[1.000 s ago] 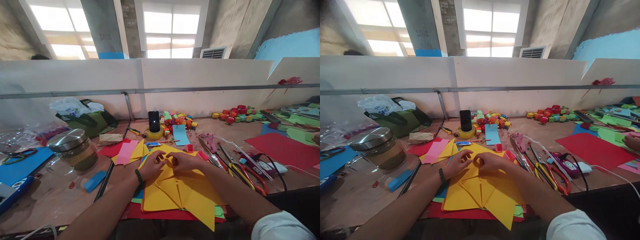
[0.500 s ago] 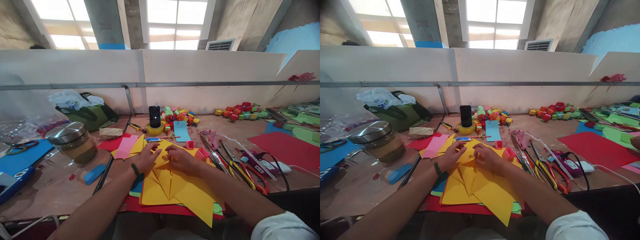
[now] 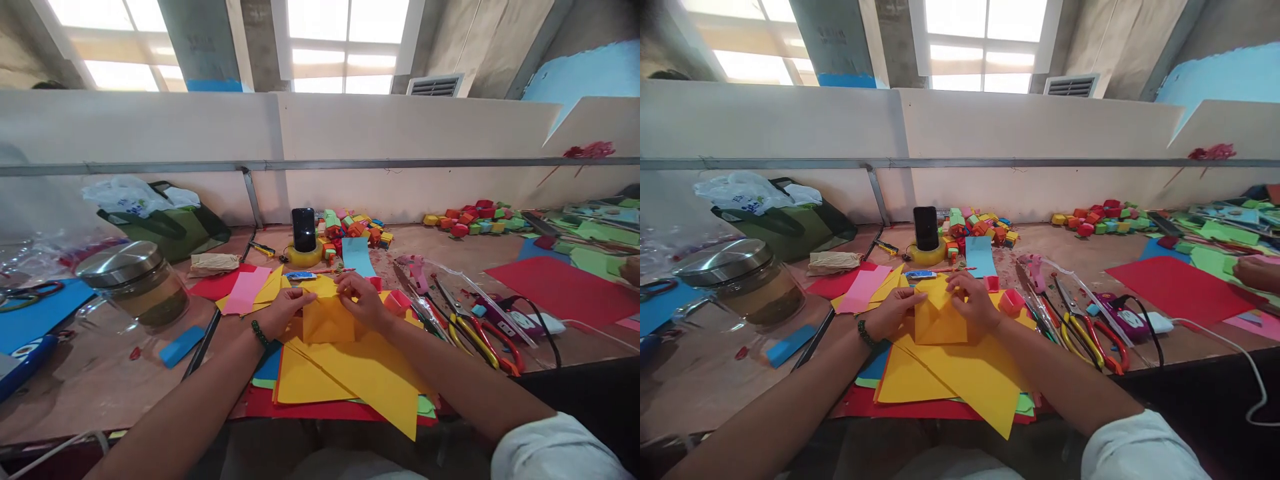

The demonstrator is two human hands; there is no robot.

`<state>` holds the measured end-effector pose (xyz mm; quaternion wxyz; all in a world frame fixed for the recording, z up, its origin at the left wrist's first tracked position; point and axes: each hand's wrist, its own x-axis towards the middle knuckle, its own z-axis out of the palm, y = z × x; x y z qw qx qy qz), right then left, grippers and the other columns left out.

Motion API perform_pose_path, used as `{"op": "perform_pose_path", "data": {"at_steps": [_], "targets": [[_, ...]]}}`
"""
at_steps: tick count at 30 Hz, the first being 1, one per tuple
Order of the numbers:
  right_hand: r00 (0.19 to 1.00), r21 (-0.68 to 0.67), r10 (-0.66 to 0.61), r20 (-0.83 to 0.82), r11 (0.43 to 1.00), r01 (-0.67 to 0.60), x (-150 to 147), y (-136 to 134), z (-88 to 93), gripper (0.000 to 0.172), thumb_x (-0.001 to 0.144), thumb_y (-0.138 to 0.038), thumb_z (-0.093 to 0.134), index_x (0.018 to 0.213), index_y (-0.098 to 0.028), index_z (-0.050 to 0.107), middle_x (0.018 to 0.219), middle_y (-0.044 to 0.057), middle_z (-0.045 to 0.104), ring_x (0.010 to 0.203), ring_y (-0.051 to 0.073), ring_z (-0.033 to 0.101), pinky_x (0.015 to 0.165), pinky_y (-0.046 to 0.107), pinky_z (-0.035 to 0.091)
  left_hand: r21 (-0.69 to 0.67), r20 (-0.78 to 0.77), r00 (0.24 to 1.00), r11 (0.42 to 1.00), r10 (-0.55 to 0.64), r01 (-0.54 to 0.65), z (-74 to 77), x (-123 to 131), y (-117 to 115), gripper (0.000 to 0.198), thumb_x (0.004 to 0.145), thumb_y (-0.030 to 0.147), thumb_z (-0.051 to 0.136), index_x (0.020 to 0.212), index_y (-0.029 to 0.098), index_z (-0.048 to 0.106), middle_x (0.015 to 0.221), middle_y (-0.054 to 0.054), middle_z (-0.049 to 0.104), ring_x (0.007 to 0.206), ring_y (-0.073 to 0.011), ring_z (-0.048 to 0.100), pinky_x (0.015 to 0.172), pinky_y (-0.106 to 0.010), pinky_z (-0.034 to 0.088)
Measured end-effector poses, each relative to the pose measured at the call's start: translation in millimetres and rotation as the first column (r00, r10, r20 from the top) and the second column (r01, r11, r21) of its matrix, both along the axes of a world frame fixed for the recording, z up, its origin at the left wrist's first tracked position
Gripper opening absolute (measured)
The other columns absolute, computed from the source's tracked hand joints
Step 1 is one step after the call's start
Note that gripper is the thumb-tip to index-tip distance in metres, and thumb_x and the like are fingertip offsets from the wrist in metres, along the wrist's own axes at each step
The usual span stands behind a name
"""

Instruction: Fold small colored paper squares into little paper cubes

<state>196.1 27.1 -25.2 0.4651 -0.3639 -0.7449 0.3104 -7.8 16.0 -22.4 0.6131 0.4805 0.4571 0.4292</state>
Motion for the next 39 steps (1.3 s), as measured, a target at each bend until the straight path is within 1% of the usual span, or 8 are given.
{"op": "perform_pose_path", "data": {"at_steps": [4,8,13,24,29,32,35,39], "targets": [[0.968,-0.288,0.048,-0.247,0.950,-0.121,-1,-3,6.5,0.035,0.074,-0.037,0.056,0.106,-0.023,0.051,0.106,0.006,0.063,0.094,0.020,0.061,0.073,0.031,0.049,0.029,0.018,0.999,0.999,0.041,-0.041,-2.2,3,0,0.048,0.044,0.050,0.087,0.066,0.012,0.066,0.064,-0.001,0.066,0.059,-0.0122,0.058,0.058,-0.023,0.044],[0.935,-0.500,-0.013,-0.354,0.848,-0.177,-10,0,0.8,0.052,0.064,-0.043,0.072,0.106,-0.024,0.048,0.082,0.000,0.067,0.073,0.019,0.064,0.065,0.031,0.051,0.018,0.061,0.997,0.999,0.043,-0.044,-5.8,7,-3,0.052,0.051,0.053,0.084,0.080,0.013,0.069,0.078,-0.004,0.070,0.070,-0.0167,0.063,0.062,-0.025,0.047],[0.925,-0.470,-0.052,-0.377,0.871,-0.143,-14,1,-7.4,0.053,0.063,-0.043,0.075,0.105,-0.022,0.050,0.076,-0.002,0.067,0.066,0.015,0.063,0.062,0.029,0.051,-0.028,0.128,0.991,0.998,-0.047,0.051,-5.6,12,-10,0.053,0.056,0.055,0.082,0.084,0.012,0.068,0.078,-0.006,0.071,0.070,-0.0185,0.066,0.064,-0.027,0.050],[0.942,-0.448,-0.008,-0.336,0.881,-0.152,-6,-4,2.3,0.053,0.062,-0.044,0.077,0.104,-0.023,0.051,0.083,0.000,0.067,0.073,0.018,0.065,0.064,0.030,0.052,-0.027,0.130,0.991,0.999,-0.029,0.033,3.7,13,-13,0.049,0.052,0.055,0.083,0.068,0.013,0.065,0.062,0.000,0.065,0.056,-0.0114,0.057,0.055,-0.022,0.044],[0.935,-0.449,-0.103,-0.341,0.891,-0.066,-5,-5,5.0,0.054,0.063,-0.047,0.075,0.105,-0.023,0.051,0.077,-0.001,0.065,0.065,0.016,0.060,0.057,0.028,0.048,-0.081,0.160,0.984,0.992,-0.081,0.095,10.3,15,-17,0.047,0.048,0.046,0.087,0.077,0.014,0.069,0.073,-0.003,0.071,0.066,-0.0156,0.064,0.062,-0.024,0.049],[0.929,-0.436,-0.133,-0.346,0.900,-0.033,-2,-4,7.9,0.048,0.063,-0.048,0.074,0.099,-0.022,0.053,0.079,-0.001,0.064,0.067,0.015,0.059,0.060,0.028,0.048,-0.099,0.125,0.987,0.988,-0.105,0.118,9.1,12,-14,0.046,0.047,0.043,0.088,0.077,0.013,0.070,0.075,-0.005,0.072,0.070,-0.0186,0.066,0.066,-0.027,0.051],[0.943,-0.428,-0.074,-0.325,0.901,-0.077,1,-2,12.3,0.038,0.066,-0.046,0.071,0.091,-0.021,0.057,0.085,0.000,0.063,0.076,0.015,0.059,0.067,0.028,0.047,-0.085,0.072,0.989,0.987,-0.129,0.135,8.9,3,-8,0.043,0.047,0.040,0.088,0.077,0.014,0.071,0.078,-0.005,0.072,0.072,-0.0197,0.067,0.067,-0.027,0.051],[0.969,-0.519,0.049,-0.242,0.837,-0.172,4,0,16.9,0.037,0.066,-0.045,0.069,0.093,-0.020,0.059,0.064,-0.005,0.053,0.061,0.011,0.052,0.056,0.023,0.039,-0.093,-0.004,0.955,0.951,-0.298,0.296,17.5,-8,-5,0.041,0.049,0.035,0.087,0.082,0.015,0.071,0.080,-0.004,0.072,0.077,-0.0206,0.068,0.071,-0.028,0.052]]}}
